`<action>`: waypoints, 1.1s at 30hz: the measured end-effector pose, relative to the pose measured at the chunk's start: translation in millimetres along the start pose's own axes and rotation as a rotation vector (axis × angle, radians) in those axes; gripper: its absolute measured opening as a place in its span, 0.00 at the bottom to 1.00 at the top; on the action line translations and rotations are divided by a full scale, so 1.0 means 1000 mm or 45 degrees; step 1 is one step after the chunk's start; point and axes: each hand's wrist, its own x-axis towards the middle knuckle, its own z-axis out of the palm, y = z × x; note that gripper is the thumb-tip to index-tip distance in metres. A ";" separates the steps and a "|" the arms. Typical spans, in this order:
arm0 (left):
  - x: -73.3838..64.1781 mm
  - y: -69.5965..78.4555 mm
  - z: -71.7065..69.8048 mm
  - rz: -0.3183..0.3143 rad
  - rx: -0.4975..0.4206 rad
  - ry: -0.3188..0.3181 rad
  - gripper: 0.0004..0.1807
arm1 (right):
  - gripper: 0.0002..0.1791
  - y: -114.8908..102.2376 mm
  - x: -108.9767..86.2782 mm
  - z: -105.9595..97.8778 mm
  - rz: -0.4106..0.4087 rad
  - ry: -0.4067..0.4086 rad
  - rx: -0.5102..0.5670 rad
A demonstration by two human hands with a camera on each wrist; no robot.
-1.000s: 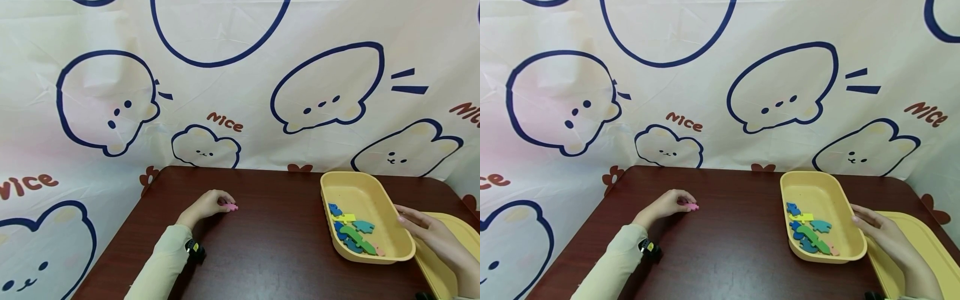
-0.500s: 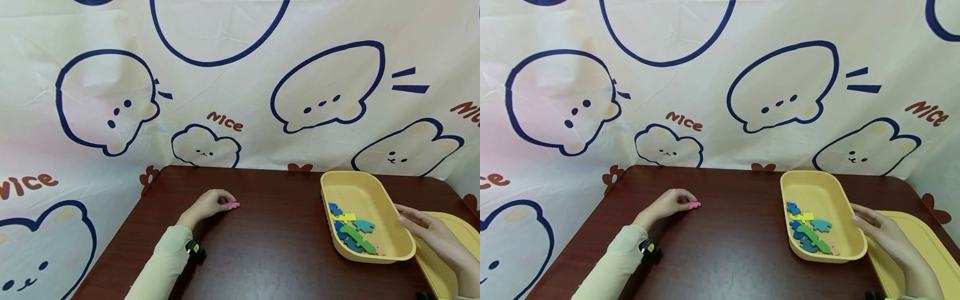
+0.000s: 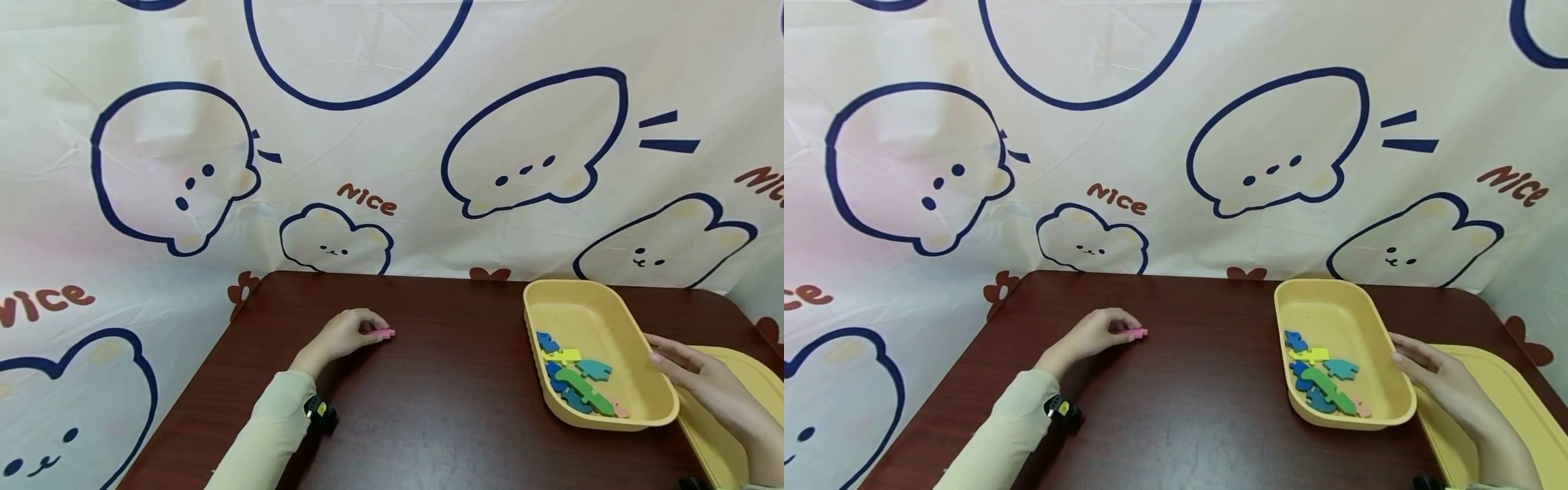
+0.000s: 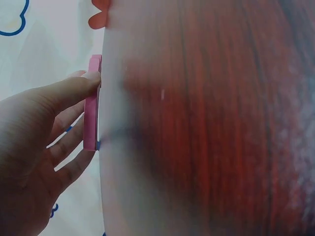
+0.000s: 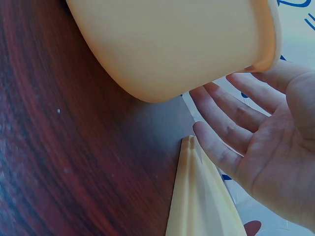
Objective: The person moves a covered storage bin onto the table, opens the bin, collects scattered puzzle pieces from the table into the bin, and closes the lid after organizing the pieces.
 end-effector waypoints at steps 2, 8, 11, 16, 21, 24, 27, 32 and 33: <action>0.000 0.002 0.000 0.003 -0.004 0.008 0.04 | 0.44 0.000 0.000 0.000 0.000 -0.001 0.003; 0.001 0.007 0.001 0.018 -0.024 0.027 0.06 | 0.44 0.001 0.000 0.001 0.005 0.000 0.014; 0.001 0.010 0.002 0.031 -0.019 0.053 0.07 | 0.44 0.002 0.001 0.001 0.005 0.001 0.014; 0.002 0.016 0.004 0.060 -0.018 0.080 0.08 | 0.43 0.003 0.000 0.001 -0.012 0.006 0.006; 0.004 0.023 0.004 0.122 -0.012 0.075 0.09 | 0.43 0.005 0.001 0.001 -0.016 0.009 0.006; 0.005 0.028 0.005 0.160 -0.010 0.078 0.09 | 0.43 0.005 0.001 0.001 -0.018 0.010 0.006; 0.006 0.033 0.007 0.187 0.004 0.077 0.09 | 0.42 0.006 0.001 0.002 -0.026 0.017 -0.002; 0.008 0.041 0.010 0.224 0.039 0.070 0.11 | 0.42 0.007 0.001 0.001 -0.038 0.021 -0.001; 0.009 0.042 0.010 0.232 0.044 0.070 0.11 | 0.42 0.007 0.002 0.001 -0.038 0.021 0.003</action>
